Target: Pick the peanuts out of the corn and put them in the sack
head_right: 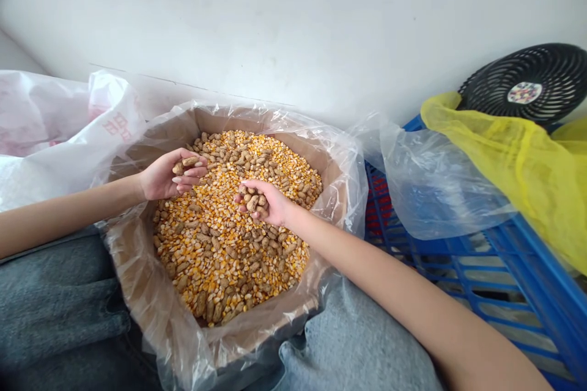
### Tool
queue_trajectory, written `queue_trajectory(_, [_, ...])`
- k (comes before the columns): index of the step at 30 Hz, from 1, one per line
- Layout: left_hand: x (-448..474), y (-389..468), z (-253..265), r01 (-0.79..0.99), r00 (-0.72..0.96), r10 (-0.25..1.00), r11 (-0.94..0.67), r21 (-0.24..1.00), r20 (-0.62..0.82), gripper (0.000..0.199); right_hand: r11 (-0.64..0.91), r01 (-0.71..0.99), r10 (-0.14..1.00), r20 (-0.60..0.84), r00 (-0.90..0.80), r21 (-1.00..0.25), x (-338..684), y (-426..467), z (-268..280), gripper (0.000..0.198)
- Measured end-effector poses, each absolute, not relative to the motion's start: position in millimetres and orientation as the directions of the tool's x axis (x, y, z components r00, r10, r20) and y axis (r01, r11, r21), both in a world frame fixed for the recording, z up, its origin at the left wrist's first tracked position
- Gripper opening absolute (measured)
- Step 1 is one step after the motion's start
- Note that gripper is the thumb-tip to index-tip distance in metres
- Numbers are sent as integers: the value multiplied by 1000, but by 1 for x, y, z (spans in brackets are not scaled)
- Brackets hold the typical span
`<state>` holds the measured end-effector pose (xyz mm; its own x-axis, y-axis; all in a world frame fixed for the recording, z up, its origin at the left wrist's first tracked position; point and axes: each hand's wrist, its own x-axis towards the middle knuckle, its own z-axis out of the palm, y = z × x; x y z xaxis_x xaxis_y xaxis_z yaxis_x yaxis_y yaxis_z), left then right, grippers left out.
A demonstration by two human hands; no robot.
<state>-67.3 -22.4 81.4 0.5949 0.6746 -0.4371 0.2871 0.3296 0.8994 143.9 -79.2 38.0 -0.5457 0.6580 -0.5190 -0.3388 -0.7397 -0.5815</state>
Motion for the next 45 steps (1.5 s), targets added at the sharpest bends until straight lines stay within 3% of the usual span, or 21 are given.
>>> queue_trajectory(5, [-70, -18, 80, -116, 569, 644, 678, 726, -511, 16, -741, -336, 658, -528, -537, -581, 144, -79, 38, 12])
queue_trajectory(8, [-70, -17, 80, -270, 586, 625, 751, 602, -516, 12, -745, -337, 652, -521, -551, -576, 144, -79, 38, 14])
queue_trajectory(12, [-71, -16, 81, -302, 614, 612, 766, 567, -499, 12, -735, -335, 659, -502, -561, -590, 144, -80, 39, 19])
queue_trajectory(18, [-72, -16, 79, -252, 651, 649, 674, 695, -394, 15, -728, -331, 658, -475, -585, -601, 143, -81, 38, 16])
queue_trajectory(21, [-72, -19, 75, -59, 656, 643, 565, 823, -395, 15, -739, -295, 641, -499, -583, -605, 141, -81, 37, 16])
queue_trajectory(24, [-73, -20, 71, 335, 661, 595, 312, 889, -458, 25, -741, -246, 639, -545, -542, -625, 140, -81, 37, 16])
queue_trajectory(27, [-75, -17, 69, 623, 718, 521, -184, 761, -462, 28, -727, -186, 653, -580, -487, -662, 140, -80, 37, 16])
queue_trajectory(29, [-76, -15, 68, 644, 763, 468, -482, 595, -446, 26, -698, -133, 675, -586, -448, -703, 141, -79, 37, 15])
queue_trajectory(31, [-78, -13, 66, 634, 767, 438, -630, 449, -469, 25, -650, -66, 712, -577, -399, -757, 144, -78, 37, 15])
queue_trajectory(35, [-80, -13, 63, 653, 712, 428, -696, 299, -557, 28, -535, 116, 793, -544, -275, -837, 156, -74, 38, 23])
queue_trajectory(39, [-81, -15, 60, 653, 689, 431, -719, 240, -583, 27, -317, 499, 859, -467, -210, -806, 172, -71, 42, 39])
queue_trajectory(42, [-81, -16, 58, 649, 686, 428, -726, 228, -589, 25, 21, 812, 895, -351, -276, -584, 182, -70, 44, 36])
queue_trajectory(45, [-82, -15, 55, 660, 671, 427, -716, 227, -606, 23, 297, 903, 848, -349, -398, -310, 187, -70, 45, 26])
